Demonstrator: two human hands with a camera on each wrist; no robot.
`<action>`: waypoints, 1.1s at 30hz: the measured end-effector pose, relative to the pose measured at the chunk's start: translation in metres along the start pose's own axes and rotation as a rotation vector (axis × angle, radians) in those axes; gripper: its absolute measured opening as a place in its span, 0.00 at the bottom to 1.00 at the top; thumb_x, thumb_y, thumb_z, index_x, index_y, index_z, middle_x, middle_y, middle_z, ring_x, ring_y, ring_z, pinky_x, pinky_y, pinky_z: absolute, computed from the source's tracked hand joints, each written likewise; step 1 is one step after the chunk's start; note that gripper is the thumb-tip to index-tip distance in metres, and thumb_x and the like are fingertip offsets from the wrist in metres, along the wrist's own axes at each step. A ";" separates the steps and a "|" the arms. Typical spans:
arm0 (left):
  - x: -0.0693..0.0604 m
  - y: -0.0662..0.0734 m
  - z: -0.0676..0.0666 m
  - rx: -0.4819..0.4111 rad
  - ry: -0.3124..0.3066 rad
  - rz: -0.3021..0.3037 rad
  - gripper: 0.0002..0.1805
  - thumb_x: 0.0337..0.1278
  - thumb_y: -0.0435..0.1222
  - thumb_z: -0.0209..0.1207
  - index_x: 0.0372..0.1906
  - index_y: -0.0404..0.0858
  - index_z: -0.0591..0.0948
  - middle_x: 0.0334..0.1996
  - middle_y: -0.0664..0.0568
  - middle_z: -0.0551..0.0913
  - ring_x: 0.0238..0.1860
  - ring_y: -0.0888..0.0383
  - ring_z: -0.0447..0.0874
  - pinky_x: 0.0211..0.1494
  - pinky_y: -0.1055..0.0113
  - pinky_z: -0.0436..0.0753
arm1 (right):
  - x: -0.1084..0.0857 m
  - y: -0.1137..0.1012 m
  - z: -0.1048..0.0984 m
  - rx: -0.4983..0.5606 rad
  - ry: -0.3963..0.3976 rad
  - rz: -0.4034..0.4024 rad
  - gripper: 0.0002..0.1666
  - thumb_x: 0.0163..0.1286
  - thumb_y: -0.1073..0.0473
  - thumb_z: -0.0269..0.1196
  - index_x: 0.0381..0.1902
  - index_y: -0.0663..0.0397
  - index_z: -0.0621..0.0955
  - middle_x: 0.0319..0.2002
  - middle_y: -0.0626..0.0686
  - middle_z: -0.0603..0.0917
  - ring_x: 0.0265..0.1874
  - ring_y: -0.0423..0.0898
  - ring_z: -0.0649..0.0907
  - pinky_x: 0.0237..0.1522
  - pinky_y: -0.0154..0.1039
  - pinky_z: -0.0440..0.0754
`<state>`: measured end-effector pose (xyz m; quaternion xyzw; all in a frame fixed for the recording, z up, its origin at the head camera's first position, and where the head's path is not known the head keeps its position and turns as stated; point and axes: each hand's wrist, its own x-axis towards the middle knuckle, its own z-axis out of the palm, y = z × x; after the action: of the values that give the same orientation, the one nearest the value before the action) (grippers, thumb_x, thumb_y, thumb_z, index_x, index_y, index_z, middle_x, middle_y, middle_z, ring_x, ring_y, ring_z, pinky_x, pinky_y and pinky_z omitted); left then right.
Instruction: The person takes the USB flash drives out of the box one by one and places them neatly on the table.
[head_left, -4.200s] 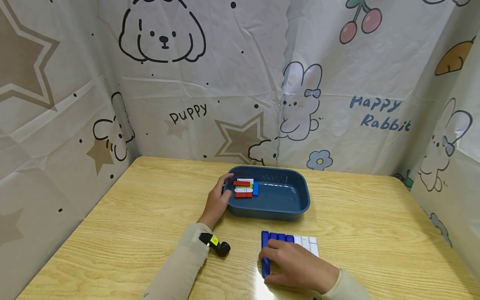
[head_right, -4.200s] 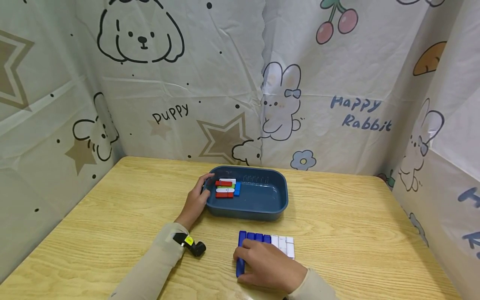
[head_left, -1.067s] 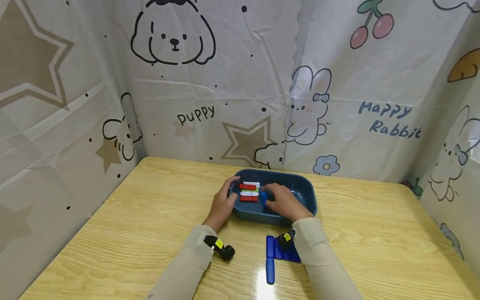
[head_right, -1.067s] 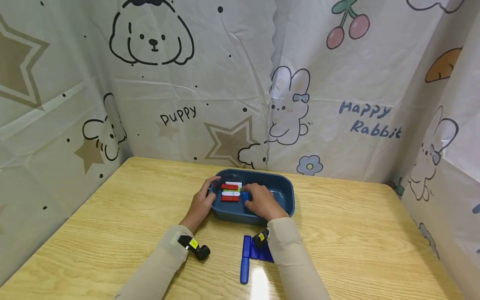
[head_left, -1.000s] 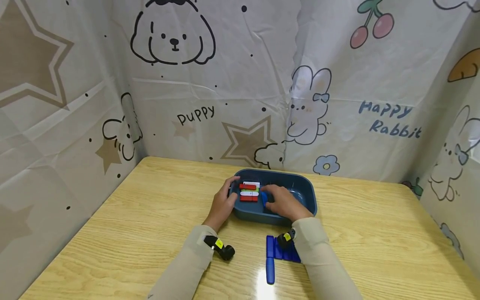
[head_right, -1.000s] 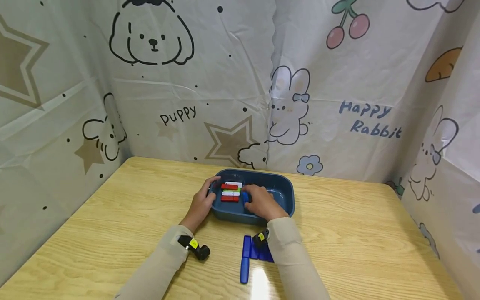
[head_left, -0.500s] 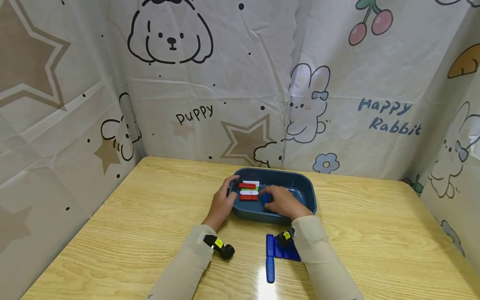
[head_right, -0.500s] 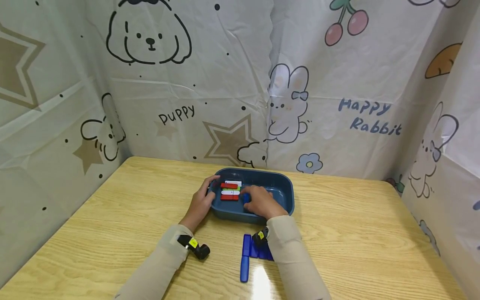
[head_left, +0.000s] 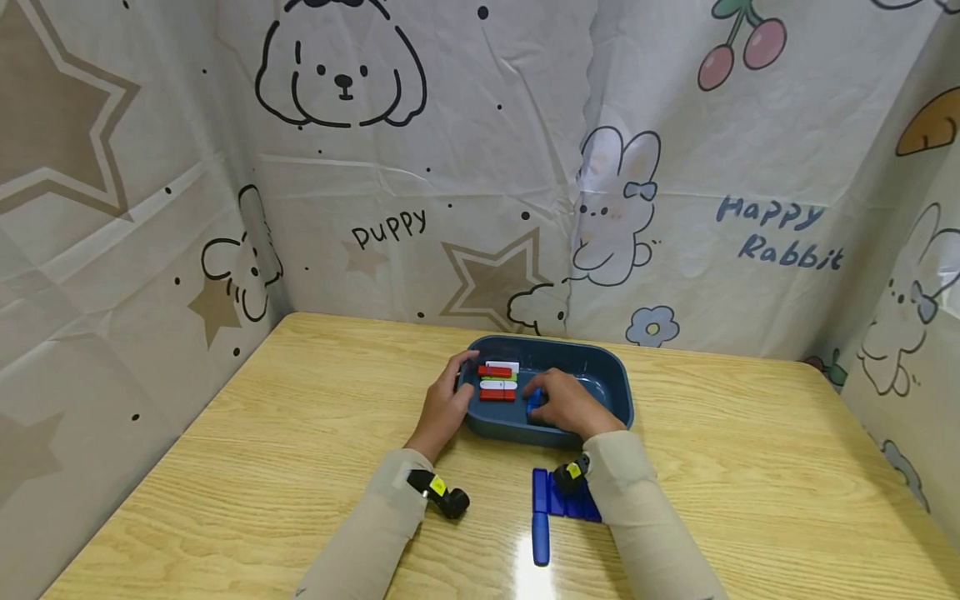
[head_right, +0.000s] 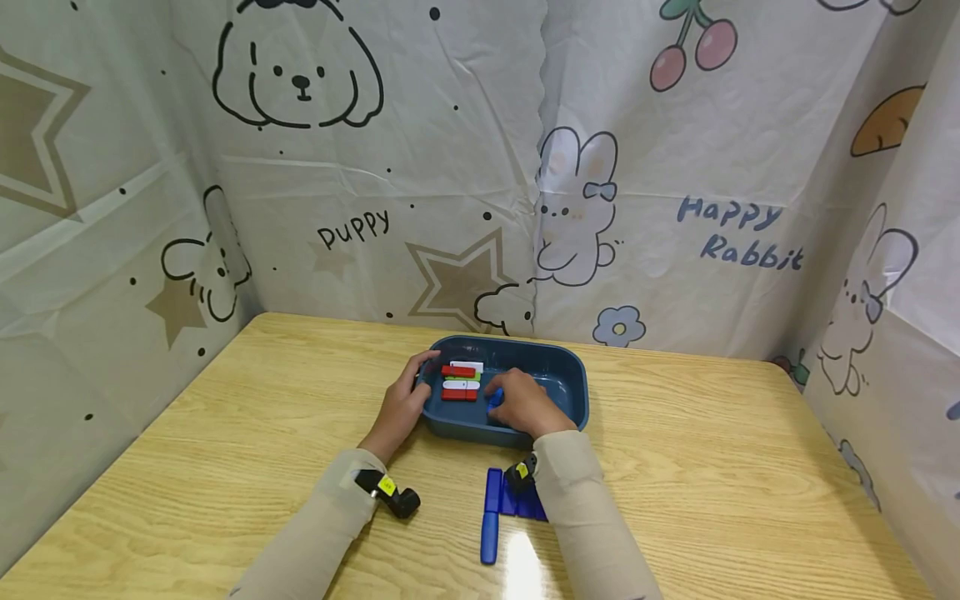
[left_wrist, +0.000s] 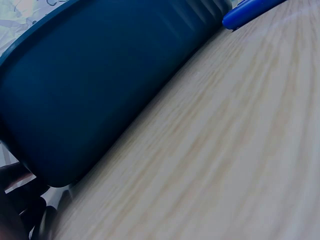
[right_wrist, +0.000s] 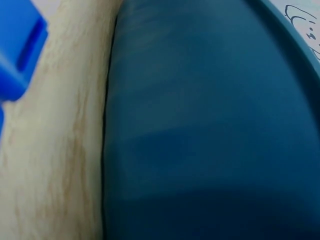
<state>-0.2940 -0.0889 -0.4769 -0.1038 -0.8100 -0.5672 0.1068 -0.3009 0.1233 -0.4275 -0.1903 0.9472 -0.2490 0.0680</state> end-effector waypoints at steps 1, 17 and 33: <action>0.000 0.000 0.000 0.000 0.000 0.001 0.28 0.61 0.30 0.47 0.66 0.50 0.69 0.68 0.49 0.68 0.66 0.52 0.65 0.68 0.48 0.63 | 0.001 0.001 0.000 -0.001 0.001 0.007 0.18 0.57 0.62 0.70 0.48 0.55 0.84 0.47 0.57 0.78 0.45 0.51 0.77 0.52 0.49 0.75; 0.004 -0.001 0.002 -0.012 0.007 0.007 0.29 0.59 0.30 0.46 0.66 0.51 0.70 0.68 0.49 0.68 0.66 0.52 0.65 0.68 0.48 0.63 | 0.000 0.002 -0.003 -0.026 0.035 0.044 0.18 0.54 0.61 0.73 0.44 0.55 0.85 0.43 0.59 0.75 0.40 0.51 0.75 0.46 0.47 0.76; 0.002 -0.002 0.001 -0.013 -0.002 -0.012 0.29 0.59 0.31 0.46 0.66 0.52 0.70 0.68 0.51 0.67 0.67 0.53 0.64 0.68 0.49 0.62 | -0.002 0.004 -0.001 -0.039 0.175 -0.027 0.18 0.58 0.58 0.69 0.48 0.47 0.85 0.46 0.56 0.72 0.43 0.52 0.71 0.42 0.47 0.74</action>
<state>-0.2969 -0.0879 -0.4781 -0.1002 -0.8069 -0.5731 0.1017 -0.3003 0.1279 -0.4283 -0.1819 0.9515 -0.2470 -0.0219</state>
